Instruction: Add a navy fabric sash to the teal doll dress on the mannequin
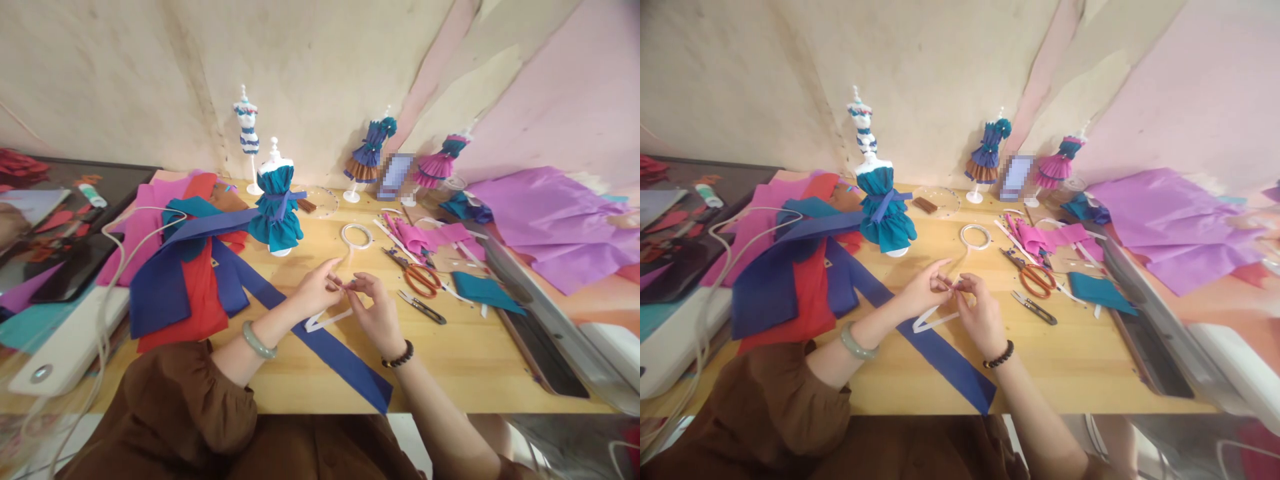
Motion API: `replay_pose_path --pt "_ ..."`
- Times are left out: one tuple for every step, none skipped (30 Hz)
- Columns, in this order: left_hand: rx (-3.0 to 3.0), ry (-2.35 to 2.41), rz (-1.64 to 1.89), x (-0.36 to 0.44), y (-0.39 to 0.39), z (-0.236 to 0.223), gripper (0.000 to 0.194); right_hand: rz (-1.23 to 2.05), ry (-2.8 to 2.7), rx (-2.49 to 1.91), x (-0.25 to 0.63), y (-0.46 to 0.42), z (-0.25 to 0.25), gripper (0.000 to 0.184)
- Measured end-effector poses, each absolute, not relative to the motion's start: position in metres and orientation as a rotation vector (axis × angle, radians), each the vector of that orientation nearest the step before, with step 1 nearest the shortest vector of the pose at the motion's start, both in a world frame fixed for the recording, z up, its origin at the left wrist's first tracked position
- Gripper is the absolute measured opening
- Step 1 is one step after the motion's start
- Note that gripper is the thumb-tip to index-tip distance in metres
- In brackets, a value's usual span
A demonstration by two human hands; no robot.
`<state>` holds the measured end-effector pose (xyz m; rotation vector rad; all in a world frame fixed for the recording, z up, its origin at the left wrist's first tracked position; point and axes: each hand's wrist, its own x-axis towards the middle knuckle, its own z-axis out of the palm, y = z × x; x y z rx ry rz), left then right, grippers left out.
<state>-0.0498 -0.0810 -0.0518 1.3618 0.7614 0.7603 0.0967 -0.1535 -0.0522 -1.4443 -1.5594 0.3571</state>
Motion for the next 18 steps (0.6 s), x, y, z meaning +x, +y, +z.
replay_pose_path --pt "1.427 0.776 0.767 -0.049 -0.081 -0.056 0.074 0.357 -1.566 -1.445 0.097 -0.154 -0.052 0.029" --pt "1.487 0.798 0.767 -0.048 -0.080 -0.059 0.070 0.354 -1.574 -1.443 0.097 -0.155 -0.051 0.029" --pt "1.534 0.820 0.759 -0.047 -0.079 -0.060 0.062 0.344 -1.585 -1.442 0.098 -0.155 -0.051 0.029" --pt "1.570 0.833 0.742 -0.047 -0.079 -0.061 0.052 0.328 -1.600 -1.441 0.099 -0.156 -0.050 0.029" --pt "1.598 0.838 0.722 -0.047 -0.078 -0.061 0.040 0.309 -1.621 -1.438 0.099 -0.156 -0.050 0.029" --pt "1.621 0.837 0.708 -0.047 -0.078 -0.060 0.031 0.290 -1.648 -1.436 0.100 -0.156 -0.050 0.030" --pt "1.641 0.830 0.700 -0.047 -0.078 -0.058 0.024 0.273 -1.679 -1.433 0.101 -0.157 -0.050 0.030" --pt "1.660 0.821 0.701 -0.047 -0.078 -0.056 0.021 0.255 -1.710 -1.429 0.102 -0.157 -0.050 0.031" --pt "1.677 0.812 0.708 -0.047 -0.079 -0.054 0.019 0.242 -1.741 -1.425 0.102 -0.157 -0.049 0.031" --pt "1.691 0.805 0.717 -0.047 -0.079 -0.052 0.019 0.234 -1.769 -1.420 0.102 -0.156 -0.048 0.031" --pt "1.704 0.799 0.725 -0.048 -0.080 -0.050 0.019 0.230 -1.792 -1.420 0.102 -0.156 -0.047 0.031" --pt "1.718 0.793 0.733 -0.048 -0.081 -0.049 0.020 0.230 -1.808 -1.423 0.101 -0.156 -0.046 0.032" --pt "1.734 0.785 0.738 -0.048 -0.082 -0.047 0.020 0.235 -1.822 -1.429 0.101 -0.156 -0.044 0.032" --pt "1.750 0.776 0.742 -0.049 -0.082 -0.046 0.021 0.242 -1.833 -1.434 0.100 -0.156 -0.042 0.033" --pt "1.764 0.764 0.742 -0.049 -0.083 -0.046 0.021 0.250 -1.844 -1.439 0.100 -0.156 -0.041 0.034" --pt "1.775 0.753 0.739 -0.050 -0.083 -0.045 0.020 0.255 -1.852 -1.443 0.099 -0.156 -0.039 0.035" --pt "1.780 0.746 0.736 -0.050 -0.083 -0.045 0.020 0.259 -1.860 -1.444 0.099 -0.156 -0.038 0.037" --pt "1.782 0.743 0.735 -0.051 -0.083 -0.044 0.020 0.260 -1.866 -1.444 0.099 -0.157 -0.037 0.038"
